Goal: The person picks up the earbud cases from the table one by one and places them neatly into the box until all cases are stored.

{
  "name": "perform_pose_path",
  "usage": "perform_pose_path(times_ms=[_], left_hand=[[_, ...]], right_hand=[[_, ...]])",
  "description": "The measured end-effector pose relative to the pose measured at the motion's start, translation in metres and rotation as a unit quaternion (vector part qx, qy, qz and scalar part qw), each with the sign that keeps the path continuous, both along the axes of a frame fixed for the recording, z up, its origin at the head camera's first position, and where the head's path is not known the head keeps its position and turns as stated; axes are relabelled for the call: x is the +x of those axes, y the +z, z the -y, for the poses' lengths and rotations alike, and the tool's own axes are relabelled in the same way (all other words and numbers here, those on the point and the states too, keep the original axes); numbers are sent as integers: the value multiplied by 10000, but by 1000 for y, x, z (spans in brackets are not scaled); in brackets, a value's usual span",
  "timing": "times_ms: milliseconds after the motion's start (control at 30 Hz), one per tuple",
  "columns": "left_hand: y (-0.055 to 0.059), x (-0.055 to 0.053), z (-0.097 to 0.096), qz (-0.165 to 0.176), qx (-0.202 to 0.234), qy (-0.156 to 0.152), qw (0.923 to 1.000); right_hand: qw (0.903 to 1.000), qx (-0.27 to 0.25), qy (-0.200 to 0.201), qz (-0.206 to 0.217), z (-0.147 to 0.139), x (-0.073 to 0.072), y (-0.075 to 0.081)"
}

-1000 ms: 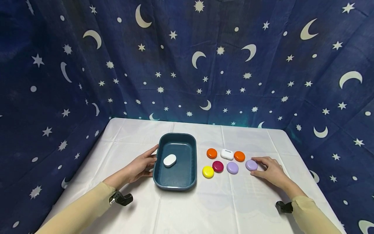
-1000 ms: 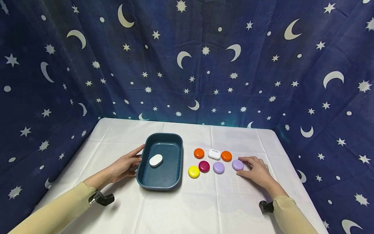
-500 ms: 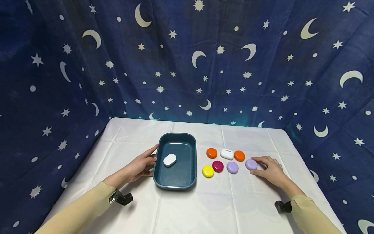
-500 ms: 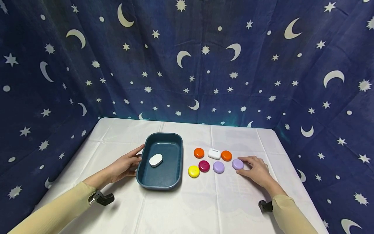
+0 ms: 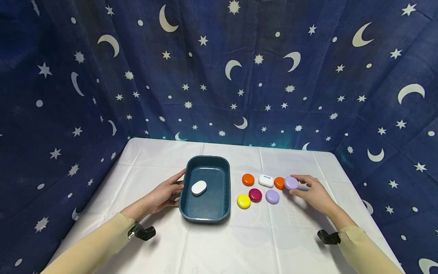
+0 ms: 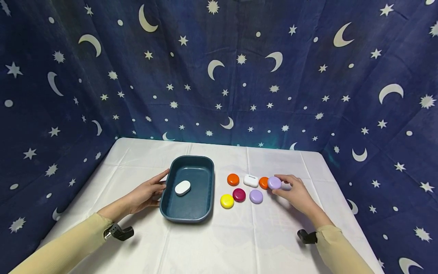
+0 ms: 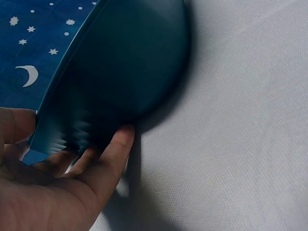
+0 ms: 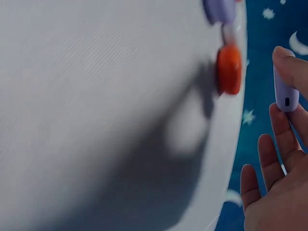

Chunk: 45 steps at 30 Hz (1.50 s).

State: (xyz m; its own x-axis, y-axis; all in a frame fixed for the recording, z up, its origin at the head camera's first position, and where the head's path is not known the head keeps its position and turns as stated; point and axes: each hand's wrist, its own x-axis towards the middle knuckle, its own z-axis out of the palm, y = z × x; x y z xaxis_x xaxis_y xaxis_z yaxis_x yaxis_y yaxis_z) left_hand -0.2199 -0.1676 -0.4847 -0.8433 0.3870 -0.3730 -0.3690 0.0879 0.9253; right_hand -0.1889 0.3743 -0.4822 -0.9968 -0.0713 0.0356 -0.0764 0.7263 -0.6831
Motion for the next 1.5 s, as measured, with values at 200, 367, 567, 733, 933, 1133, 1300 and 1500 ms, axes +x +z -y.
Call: perform_pose_path(times_ms=[200, 367, 567, 733, 933, 1133, 1300, 1500], left_hand=[[-1, 0, -1, 32, -46, 42, 10000], [-1, -1, -2, 42, -72, 66, 9999], [1, -1, -4, 40, -94, 73, 9999], [3, 0, -4, 28, -75, 49, 10000], [2, 0, -4, 36, -53, 65, 10000], [2, 0, -2, 25, -41, 71, 10000], [2, 1, -1, 11, -42, 64, 10000], [2, 1, 0, 7, -48, 82, 10000]], right_hand=[[9985, -297, 305, -335, 38, -10, 10], [9975, -486, 519, -22, 86, -20, 21], [9911, -665, 1152, 113, 146, -29, 33], [9897, -171, 1422, -4, 186, -37, 29], [9814, 537, 1767, -523, 215, -44, 16], [9593, 1551, 2122, -1028, 234, -48, 12], [9469, 1971, 2330, -1010, 242, -50, 10], [9466, 1861, 2449, -964, 241, -51, 11]])
